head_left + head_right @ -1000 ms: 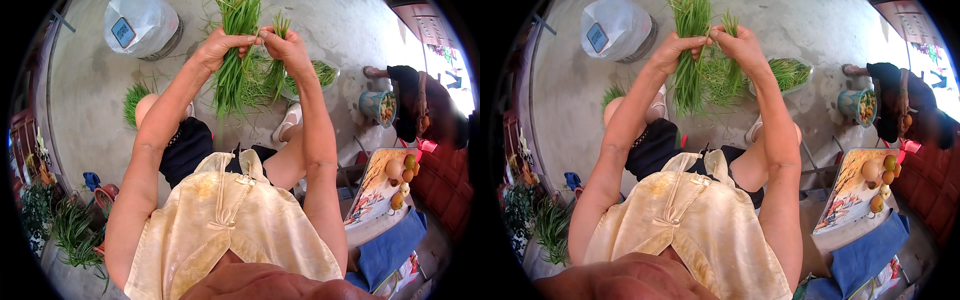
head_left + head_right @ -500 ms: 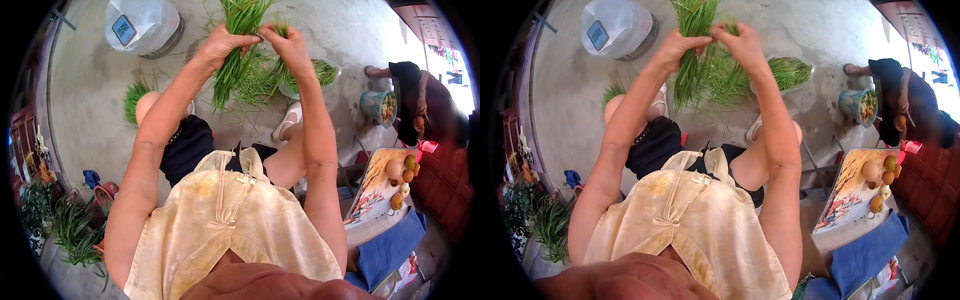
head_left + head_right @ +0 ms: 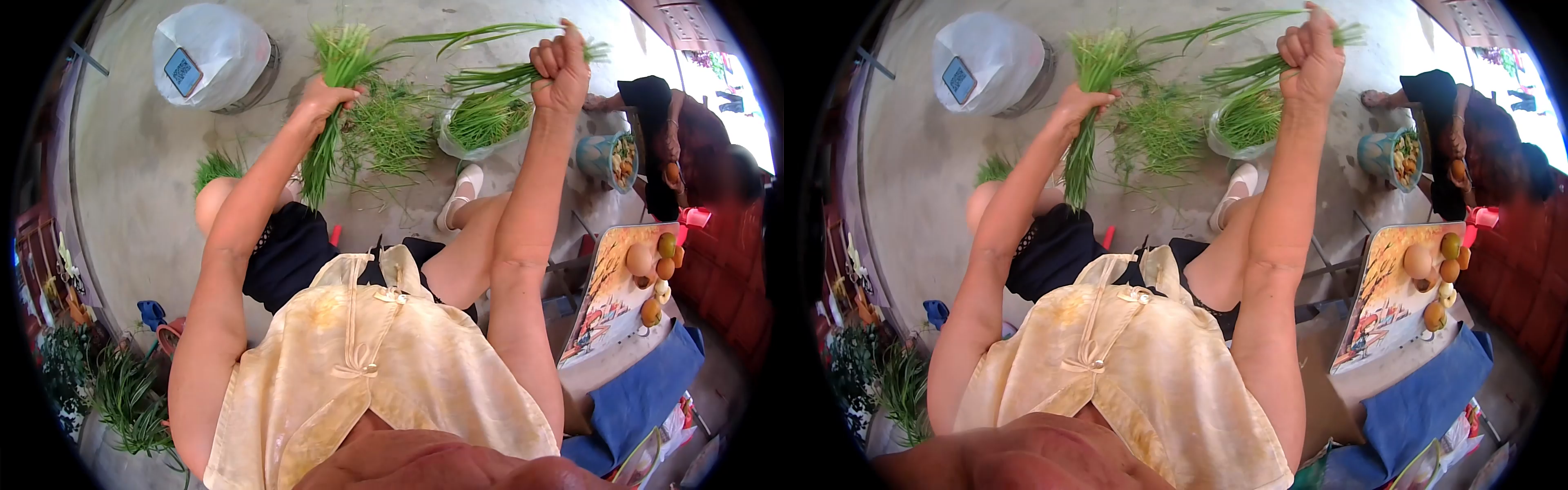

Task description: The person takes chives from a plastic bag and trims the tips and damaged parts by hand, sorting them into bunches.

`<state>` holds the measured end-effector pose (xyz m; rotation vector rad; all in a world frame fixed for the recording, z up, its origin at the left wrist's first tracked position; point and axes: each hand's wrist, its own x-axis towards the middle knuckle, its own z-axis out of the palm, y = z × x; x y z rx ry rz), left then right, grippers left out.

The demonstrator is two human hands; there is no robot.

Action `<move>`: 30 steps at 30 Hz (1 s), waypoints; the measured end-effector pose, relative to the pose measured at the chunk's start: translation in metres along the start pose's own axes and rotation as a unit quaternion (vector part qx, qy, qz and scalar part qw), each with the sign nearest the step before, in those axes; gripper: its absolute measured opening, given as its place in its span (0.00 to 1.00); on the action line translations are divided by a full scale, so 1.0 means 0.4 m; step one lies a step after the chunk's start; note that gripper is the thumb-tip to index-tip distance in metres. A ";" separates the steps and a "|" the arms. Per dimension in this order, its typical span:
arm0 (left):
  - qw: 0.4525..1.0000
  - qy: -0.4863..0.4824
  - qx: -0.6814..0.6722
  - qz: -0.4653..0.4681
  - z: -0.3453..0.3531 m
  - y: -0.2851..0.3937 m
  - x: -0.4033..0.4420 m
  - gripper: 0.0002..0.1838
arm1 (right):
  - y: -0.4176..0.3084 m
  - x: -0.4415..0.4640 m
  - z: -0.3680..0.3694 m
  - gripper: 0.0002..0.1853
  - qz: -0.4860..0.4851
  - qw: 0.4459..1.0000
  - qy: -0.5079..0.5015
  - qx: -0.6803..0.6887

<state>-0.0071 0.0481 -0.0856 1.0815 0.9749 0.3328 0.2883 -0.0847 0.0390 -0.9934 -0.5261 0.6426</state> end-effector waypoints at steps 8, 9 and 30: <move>0.996 0.039 -0.073 0.025 0.013 0.094 -0.030 0.12 | 0.067 -0.005 0.025 0.09 0.043 0.993 -0.005 -0.109; 0.995 0.036 -0.084 0.032 0.019 0.104 -0.034 0.11 | 0.071 -0.007 0.031 0.09 0.047 0.992 -0.001 -0.113; 0.948 -0.224 -0.227 0.018 0.079 0.145 -0.075 0.10 | 0.108 -0.024 0.086 0.09 0.142 0.975 -0.136 0.107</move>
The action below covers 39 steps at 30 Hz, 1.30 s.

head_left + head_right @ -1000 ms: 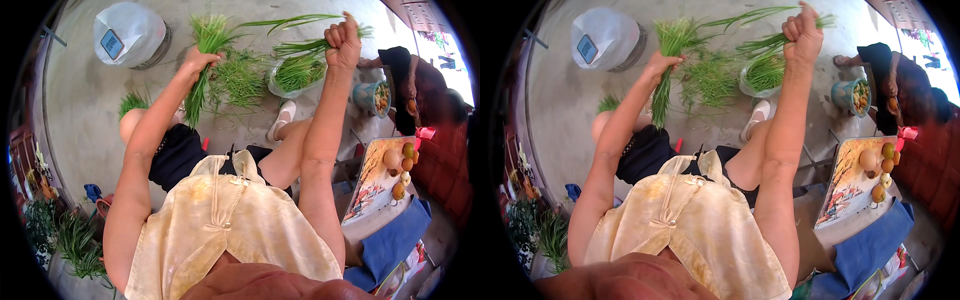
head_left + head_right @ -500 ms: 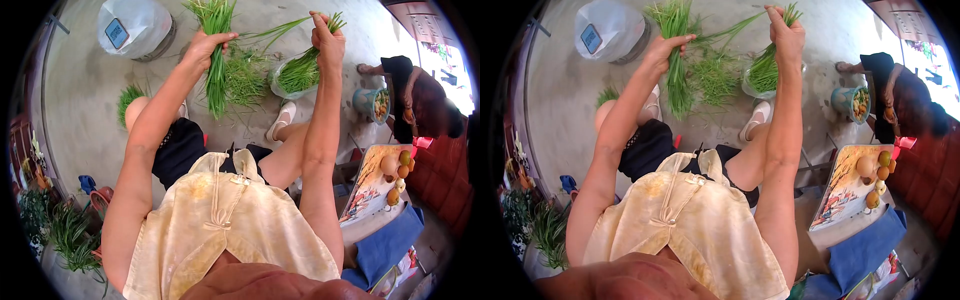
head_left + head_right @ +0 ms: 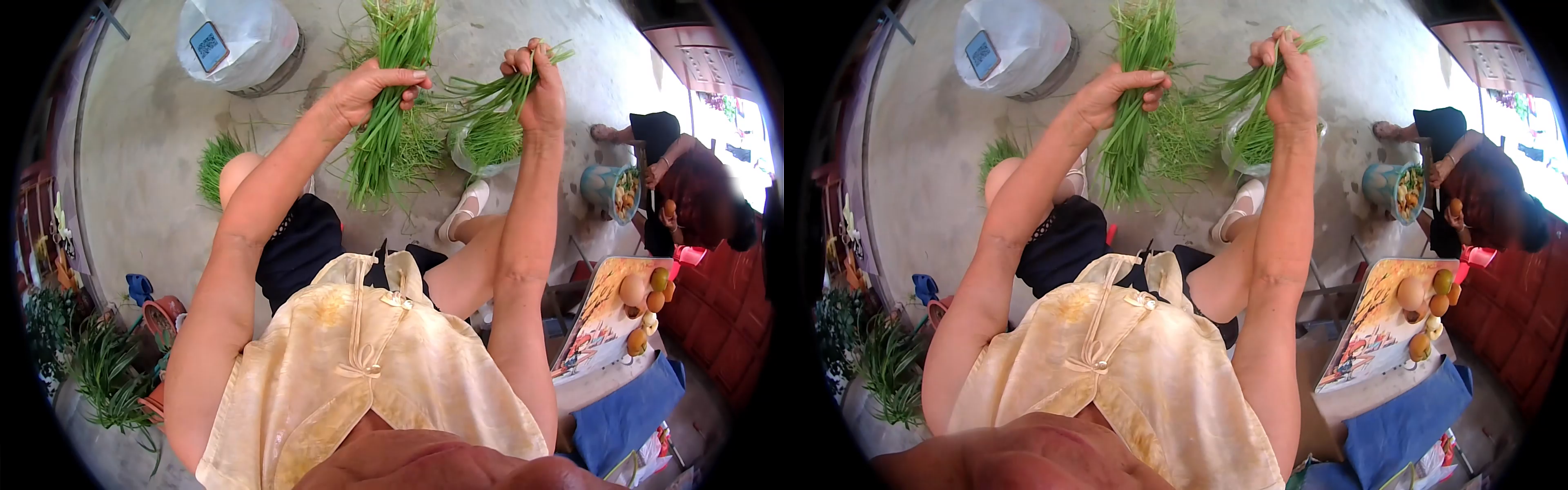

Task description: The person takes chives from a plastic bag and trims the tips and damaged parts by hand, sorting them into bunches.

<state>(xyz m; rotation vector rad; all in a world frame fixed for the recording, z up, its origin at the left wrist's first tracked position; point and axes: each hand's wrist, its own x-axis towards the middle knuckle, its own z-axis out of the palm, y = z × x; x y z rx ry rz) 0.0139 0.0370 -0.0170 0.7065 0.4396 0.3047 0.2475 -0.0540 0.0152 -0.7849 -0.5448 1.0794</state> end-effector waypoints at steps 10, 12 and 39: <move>0.968 0.168 0.173 0.075 0.021 -0.032 0.007 0.16 | 0.098 -0.058 0.118 0.10 0.051 0.948 0.024 -0.315; 0.959 0.175 0.203 0.088 0.048 -0.036 -0.002 0.18 | 0.143 -0.054 0.127 0.11 0.009 0.945 0.039 -0.326; 0.994 0.075 -0.068 0.043 0.011 -0.026 0.015 0.11 | 0.120 -0.044 0.103 0.08 0.177 0.972 -0.005 -0.155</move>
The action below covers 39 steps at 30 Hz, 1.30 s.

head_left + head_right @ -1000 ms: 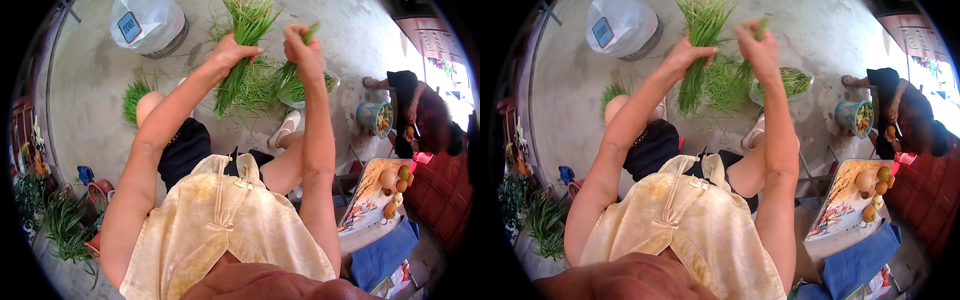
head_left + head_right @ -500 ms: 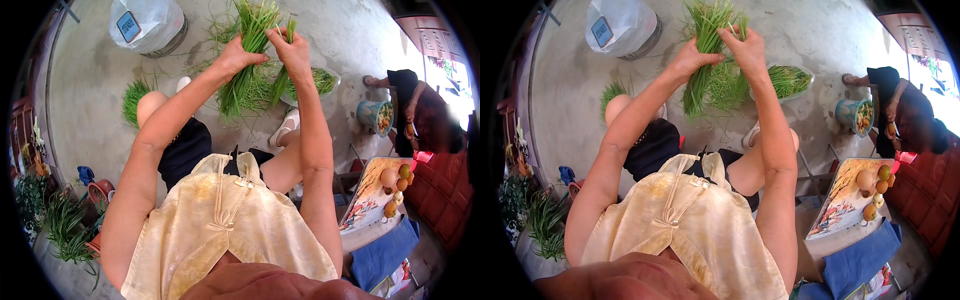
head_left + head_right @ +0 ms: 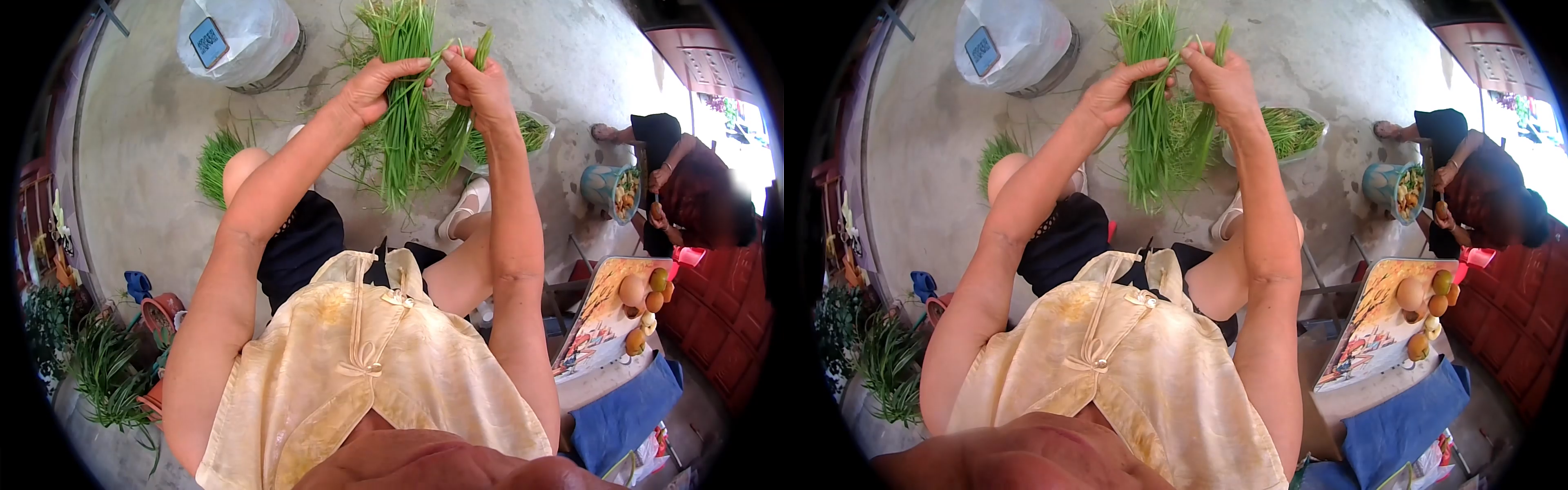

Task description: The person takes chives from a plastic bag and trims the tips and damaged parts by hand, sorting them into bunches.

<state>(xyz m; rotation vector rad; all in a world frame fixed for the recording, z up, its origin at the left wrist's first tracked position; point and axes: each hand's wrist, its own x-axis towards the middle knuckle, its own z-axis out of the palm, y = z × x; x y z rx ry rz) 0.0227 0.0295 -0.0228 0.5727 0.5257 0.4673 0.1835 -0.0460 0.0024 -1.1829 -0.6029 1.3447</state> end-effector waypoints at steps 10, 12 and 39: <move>0.992 0.025 0.110 0.058 -0.013 -0.002 0.011 0.10 | -0.004 -0.007 -0.014 0.07 -0.057 0.973 0.083 -0.206; 0.992 0.028 0.110 0.049 -0.016 0.005 0.010 0.11 | -0.018 0.003 -0.055 0.08 -0.074 0.968 0.120 -0.208; 0.966 0.067 0.226 0.107 -0.014 0.022 -0.013 0.27 | -0.013 -0.003 -0.031 0.10 -0.266 0.887 0.089 -0.366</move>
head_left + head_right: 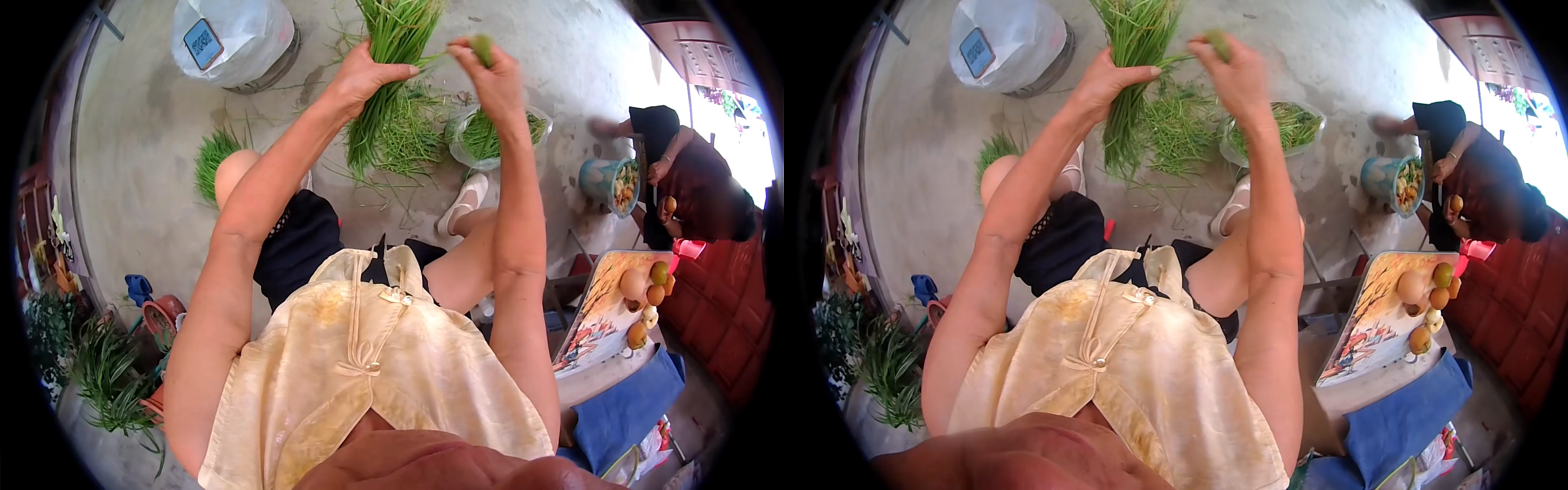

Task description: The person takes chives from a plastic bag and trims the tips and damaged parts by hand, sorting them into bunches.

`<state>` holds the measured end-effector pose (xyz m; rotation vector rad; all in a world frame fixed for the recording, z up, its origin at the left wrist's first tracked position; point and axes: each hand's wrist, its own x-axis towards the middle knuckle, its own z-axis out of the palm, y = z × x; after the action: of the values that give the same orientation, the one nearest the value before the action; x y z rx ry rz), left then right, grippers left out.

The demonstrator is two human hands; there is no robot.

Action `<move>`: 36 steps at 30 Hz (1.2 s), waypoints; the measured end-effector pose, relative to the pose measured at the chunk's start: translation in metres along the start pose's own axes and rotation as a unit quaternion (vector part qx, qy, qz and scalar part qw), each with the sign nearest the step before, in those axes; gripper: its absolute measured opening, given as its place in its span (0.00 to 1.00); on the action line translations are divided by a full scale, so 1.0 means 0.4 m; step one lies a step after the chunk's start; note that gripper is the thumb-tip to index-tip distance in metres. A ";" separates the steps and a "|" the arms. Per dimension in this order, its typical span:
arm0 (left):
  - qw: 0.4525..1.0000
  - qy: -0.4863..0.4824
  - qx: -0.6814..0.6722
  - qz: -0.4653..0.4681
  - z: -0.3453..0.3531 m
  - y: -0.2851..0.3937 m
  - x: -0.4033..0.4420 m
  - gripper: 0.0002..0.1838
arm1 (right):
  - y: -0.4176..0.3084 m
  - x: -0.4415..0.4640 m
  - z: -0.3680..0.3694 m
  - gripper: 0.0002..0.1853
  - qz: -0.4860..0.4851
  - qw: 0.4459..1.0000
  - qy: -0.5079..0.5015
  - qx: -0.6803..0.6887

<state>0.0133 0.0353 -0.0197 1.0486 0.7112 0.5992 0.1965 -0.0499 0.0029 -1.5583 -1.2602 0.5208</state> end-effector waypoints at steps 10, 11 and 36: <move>1.000 -0.002 0.005 -0.005 0.009 0.008 -0.002 0.27 | 0.003 -0.010 0.028 0.11 0.034 0.992 0.005 -0.123; 1.000 0.000 -0.002 -0.007 0.010 0.009 -0.003 0.27 | 0.016 -0.010 0.031 0.11 0.045 0.995 0.030 -0.087; 0.986 0.014 -0.148 -0.070 0.009 0.004 0.006 0.13 | -0.016 0.003 0.060 0.07 0.249 0.931 -0.001 0.266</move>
<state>0.0173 0.0357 -0.0174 0.7096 0.6907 0.5788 0.1745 -0.0387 -0.0001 -1.3875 -0.6258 1.0896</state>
